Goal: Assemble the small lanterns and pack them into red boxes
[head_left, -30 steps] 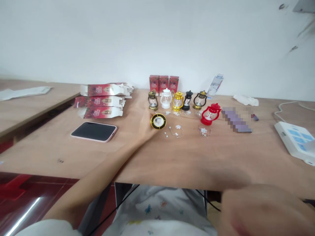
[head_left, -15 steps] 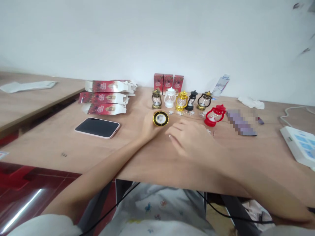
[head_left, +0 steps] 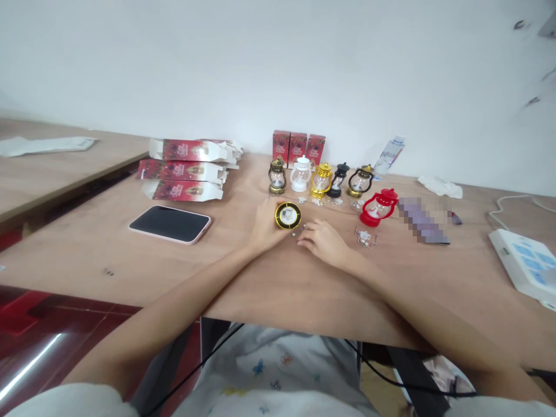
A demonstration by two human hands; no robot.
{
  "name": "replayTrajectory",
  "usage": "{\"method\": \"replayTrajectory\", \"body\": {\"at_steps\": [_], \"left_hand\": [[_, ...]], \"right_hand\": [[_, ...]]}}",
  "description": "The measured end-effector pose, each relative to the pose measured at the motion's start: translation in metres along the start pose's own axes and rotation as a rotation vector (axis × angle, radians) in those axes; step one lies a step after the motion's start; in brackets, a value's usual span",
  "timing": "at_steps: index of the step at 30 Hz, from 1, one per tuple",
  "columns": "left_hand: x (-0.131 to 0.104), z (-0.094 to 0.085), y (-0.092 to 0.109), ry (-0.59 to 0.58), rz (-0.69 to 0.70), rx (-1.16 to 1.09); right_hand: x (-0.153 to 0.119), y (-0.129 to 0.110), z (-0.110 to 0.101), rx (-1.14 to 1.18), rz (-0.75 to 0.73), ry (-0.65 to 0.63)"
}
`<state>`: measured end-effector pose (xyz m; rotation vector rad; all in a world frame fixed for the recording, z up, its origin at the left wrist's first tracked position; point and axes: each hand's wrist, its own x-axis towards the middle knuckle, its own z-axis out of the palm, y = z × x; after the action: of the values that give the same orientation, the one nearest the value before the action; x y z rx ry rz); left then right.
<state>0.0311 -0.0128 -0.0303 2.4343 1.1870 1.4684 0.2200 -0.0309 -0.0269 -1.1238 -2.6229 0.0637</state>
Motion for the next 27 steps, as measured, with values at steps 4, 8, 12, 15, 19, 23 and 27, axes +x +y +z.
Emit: {"method": "replayTrajectory", "body": {"at_steps": [4, 8, 12, 15, 19, 23, 27], "left_hand": [[0.000, 0.000, -0.001, -0.021, -0.013, 0.029], [-0.001, 0.001, -0.002, -0.028, -0.042, 0.043], [-0.002, 0.002, -0.002, -0.024, -0.036, 0.043], [-0.002, 0.001, 0.002, -0.040, -0.036, 0.052], [-0.004, 0.001, 0.006, -0.071, -0.027, 0.117], [-0.005, 0.002, 0.006, -0.073, -0.021, 0.152], [-0.005, 0.003, 0.004, -0.057, -0.012, 0.137]], "right_hand": [[0.003, 0.006, -0.001, 0.081, 0.037, -0.039], [0.002, 0.009, -0.006, 0.226, 0.094, -0.026], [0.002, 0.003, -0.017, 0.482, 0.232, 0.350], [0.007, -0.007, -0.027, 0.572, 0.227, 0.606], [0.018, -0.018, -0.031, 0.509, 0.100, 0.587], [0.022, -0.019, -0.024, 0.367, 0.034, 0.546], [0.022, -0.016, -0.018, 0.279, -0.029, 0.522]]}}
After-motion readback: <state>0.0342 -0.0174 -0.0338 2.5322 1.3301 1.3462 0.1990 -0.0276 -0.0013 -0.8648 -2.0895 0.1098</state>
